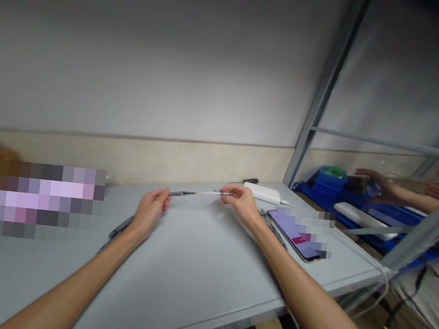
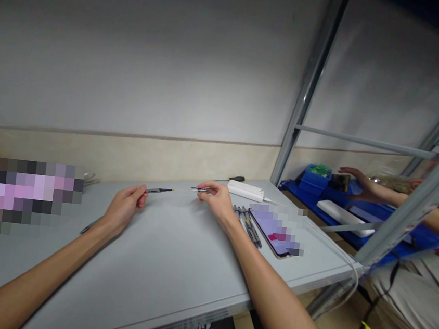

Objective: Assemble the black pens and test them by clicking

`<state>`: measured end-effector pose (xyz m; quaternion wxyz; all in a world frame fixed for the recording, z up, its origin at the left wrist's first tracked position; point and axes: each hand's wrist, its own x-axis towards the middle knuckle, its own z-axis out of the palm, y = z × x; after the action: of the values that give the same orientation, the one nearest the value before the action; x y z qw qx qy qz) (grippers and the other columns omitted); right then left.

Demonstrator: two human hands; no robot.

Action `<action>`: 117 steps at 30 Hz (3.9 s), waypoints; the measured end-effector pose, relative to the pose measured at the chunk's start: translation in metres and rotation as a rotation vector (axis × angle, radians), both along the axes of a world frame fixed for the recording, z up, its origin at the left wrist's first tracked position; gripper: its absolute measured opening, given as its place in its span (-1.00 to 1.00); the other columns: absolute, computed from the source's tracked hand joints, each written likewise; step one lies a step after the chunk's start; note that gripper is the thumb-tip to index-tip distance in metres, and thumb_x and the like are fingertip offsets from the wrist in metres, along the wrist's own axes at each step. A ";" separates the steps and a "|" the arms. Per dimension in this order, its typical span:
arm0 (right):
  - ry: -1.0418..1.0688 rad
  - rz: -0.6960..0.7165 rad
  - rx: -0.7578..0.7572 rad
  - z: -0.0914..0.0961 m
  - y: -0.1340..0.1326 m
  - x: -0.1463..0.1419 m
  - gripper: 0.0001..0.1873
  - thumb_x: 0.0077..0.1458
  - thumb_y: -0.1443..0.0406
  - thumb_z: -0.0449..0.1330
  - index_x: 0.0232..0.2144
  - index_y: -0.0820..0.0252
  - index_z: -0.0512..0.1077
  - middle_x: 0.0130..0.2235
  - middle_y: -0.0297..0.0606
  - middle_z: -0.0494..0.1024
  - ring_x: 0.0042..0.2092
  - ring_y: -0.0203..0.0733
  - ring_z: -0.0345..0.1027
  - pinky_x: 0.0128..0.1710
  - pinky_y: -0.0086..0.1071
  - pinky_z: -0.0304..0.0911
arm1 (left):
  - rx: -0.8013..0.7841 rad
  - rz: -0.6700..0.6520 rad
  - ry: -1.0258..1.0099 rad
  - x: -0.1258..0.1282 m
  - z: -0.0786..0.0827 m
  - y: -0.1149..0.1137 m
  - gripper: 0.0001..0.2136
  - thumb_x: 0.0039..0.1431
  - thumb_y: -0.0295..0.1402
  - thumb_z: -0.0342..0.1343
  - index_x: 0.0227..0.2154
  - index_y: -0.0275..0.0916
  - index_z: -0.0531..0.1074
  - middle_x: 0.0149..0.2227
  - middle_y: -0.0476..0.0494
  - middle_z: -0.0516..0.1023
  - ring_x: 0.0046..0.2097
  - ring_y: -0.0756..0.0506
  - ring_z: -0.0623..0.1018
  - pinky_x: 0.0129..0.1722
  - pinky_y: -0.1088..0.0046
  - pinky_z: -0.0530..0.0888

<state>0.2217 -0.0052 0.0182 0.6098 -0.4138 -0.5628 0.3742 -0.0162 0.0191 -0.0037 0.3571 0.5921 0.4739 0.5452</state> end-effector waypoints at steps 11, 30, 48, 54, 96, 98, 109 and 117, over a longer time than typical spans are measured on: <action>0.118 -0.024 -0.057 0.000 -0.001 0.001 -0.81 -0.38 0.40 0.25 -0.53 0.26 0.47 -0.51 -0.34 0.46 -0.51 -0.34 0.28 -0.50 -0.42 0.27 | 0.028 0.065 0.043 -0.004 -0.001 0.005 -0.64 0.01 -0.08 -0.03 -0.71 -0.24 0.26 -0.69 -0.01 0.28 -0.55 0.00 0.30 -0.53 0.50 0.22; 0.072 -0.026 -0.085 0.003 -0.004 0.000 -0.83 -0.38 0.40 0.25 -0.54 0.26 0.46 -0.53 -0.37 0.45 -0.55 -0.37 0.28 -0.51 -0.44 0.26 | 0.001 0.032 0.034 -0.002 -0.003 0.003 -0.65 -0.02 -0.07 0.01 -0.67 -0.26 0.31 -0.69 0.01 0.27 -0.59 0.02 0.26 -0.55 0.50 0.21; -0.017 -0.009 -0.094 -0.001 -0.004 0.000 -0.82 -0.34 0.35 0.28 -0.52 0.26 0.45 -0.57 -0.35 0.47 -0.56 -0.32 0.33 -0.49 -0.43 0.22 | 0.067 0.046 0.225 -0.001 -0.002 -0.001 -0.65 0.05 -0.10 -0.06 -0.69 -0.23 0.26 -0.70 0.04 0.28 -0.58 0.01 0.27 -0.53 0.49 0.17; 0.031 0.014 -0.116 0.000 -0.004 0.000 -0.82 -0.36 0.36 0.28 -0.54 0.26 0.44 -0.63 -0.38 0.45 -0.56 -0.34 0.31 -0.45 -0.43 0.22 | 0.052 0.062 0.231 -0.003 -0.005 0.003 -0.64 0.04 -0.08 -0.06 -0.69 -0.23 0.28 -0.70 0.05 0.28 -0.58 0.01 0.27 -0.54 0.49 0.16; 0.462 0.266 -0.411 -0.002 0.001 0.009 -0.88 -0.12 0.37 0.26 -0.57 0.22 0.36 -0.47 -0.27 0.53 -0.50 -0.37 0.38 -0.44 -0.50 0.36 | 0.254 0.088 1.344 -0.009 0.014 -0.019 -0.71 0.04 -0.45 -0.09 -0.17 -0.25 0.37 -0.15 -0.30 0.38 -0.07 -0.26 0.30 -0.20 0.24 0.29; 0.456 0.275 -0.423 -0.001 0.000 0.008 -0.87 -0.12 0.37 0.26 -0.57 0.22 0.35 -0.47 -0.26 0.53 -0.51 -0.37 0.37 -0.46 -0.51 0.34 | 0.272 0.045 1.373 -0.010 0.011 -0.017 -0.66 0.07 -0.46 -0.11 -0.08 -0.20 0.35 -0.11 -0.27 0.38 -0.05 -0.26 0.30 -0.19 0.24 0.29; 0.398 0.289 -0.445 0.001 -0.004 0.004 -0.89 -0.13 0.37 0.25 -0.54 0.24 0.35 -0.49 -0.27 0.53 -0.54 -0.37 0.36 -0.49 -0.51 0.33 | 0.297 -0.142 1.260 -0.004 0.000 -0.004 -0.75 0.18 -0.46 -0.16 -0.33 -0.23 0.45 -0.32 -0.21 0.43 -0.23 -0.14 0.43 -0.22 0.36 0.30; 0.139 0.207 -0.367 -0.003 -0.005 0.000 -0.81 -0.20 0.35 0.30 -0.53 0.26 0.33 -0.53 -0.30 0.51 -0.58 -0.40 0.33 -0.55 -0.52 0.28 | 0.337 -0.159 1.068 0.002 0.008 -0.011 -0.84 0.18 -0.42 -0.13 -0.37 -0.25 0.36 -0.34 -0.13 0.41 -0.27 -0.08 0.43 -0.22 0.42 0.32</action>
<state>0.2212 -0.0106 0.0154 0.5201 -0.4310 -0.4813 0.5586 -0.0145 0.0081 0.0039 0.0081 0.8685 0.4491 0.2096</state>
